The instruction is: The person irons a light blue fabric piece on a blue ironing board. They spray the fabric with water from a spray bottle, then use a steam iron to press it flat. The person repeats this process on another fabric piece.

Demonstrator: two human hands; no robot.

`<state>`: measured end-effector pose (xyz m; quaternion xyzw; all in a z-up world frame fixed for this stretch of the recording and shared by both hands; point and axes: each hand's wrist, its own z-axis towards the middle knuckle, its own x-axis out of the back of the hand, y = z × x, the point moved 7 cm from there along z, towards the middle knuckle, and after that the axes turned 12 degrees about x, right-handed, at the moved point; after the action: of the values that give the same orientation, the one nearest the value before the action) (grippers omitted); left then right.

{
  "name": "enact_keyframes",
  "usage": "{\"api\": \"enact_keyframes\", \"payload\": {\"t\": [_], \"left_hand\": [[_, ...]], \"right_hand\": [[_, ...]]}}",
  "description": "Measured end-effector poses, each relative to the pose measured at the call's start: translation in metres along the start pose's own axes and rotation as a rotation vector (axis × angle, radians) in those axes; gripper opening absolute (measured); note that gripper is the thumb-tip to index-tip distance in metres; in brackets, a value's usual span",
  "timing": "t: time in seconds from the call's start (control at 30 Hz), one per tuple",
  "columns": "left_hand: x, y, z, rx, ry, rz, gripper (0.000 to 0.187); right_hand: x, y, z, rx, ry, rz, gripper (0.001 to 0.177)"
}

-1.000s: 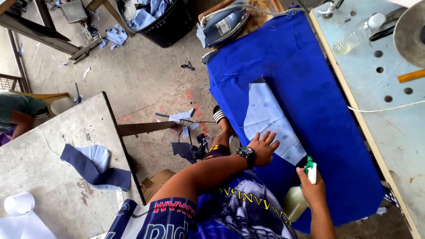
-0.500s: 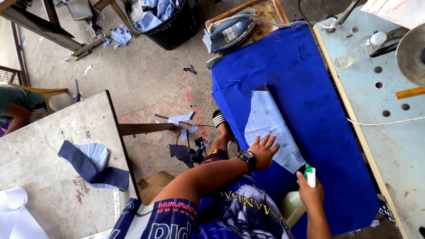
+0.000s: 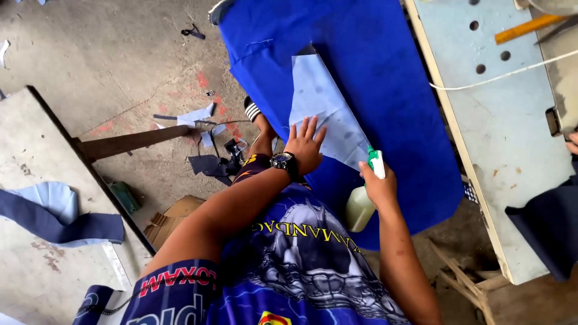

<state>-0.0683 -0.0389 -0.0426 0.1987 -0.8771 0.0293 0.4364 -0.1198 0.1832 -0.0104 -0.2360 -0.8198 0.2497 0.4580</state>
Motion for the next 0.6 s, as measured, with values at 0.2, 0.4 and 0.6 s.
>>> {"api": "enact_keyframes", "payload": {"t": [0.2,0.4,0.6], "left_hand": [[0.011,-0.025,0.001,0.096,0.016,-0.139,0.079],[0.002,-0.068,0.004,0.202,0.171,-0.32,0.077],[-0.003,-0.129,-0.02,0.359,0.295,-0.512,0.075]], "right_hand": [[-0.009,-0.008,0.01,-0.013,0.052,-0.008,0.059],[-0.02,-0.024,0.023,0.008,-0.007,0.035,0.051],[-0.04,-0.079,0.053,-0.004,-0.046,0.045,0.045]]}}
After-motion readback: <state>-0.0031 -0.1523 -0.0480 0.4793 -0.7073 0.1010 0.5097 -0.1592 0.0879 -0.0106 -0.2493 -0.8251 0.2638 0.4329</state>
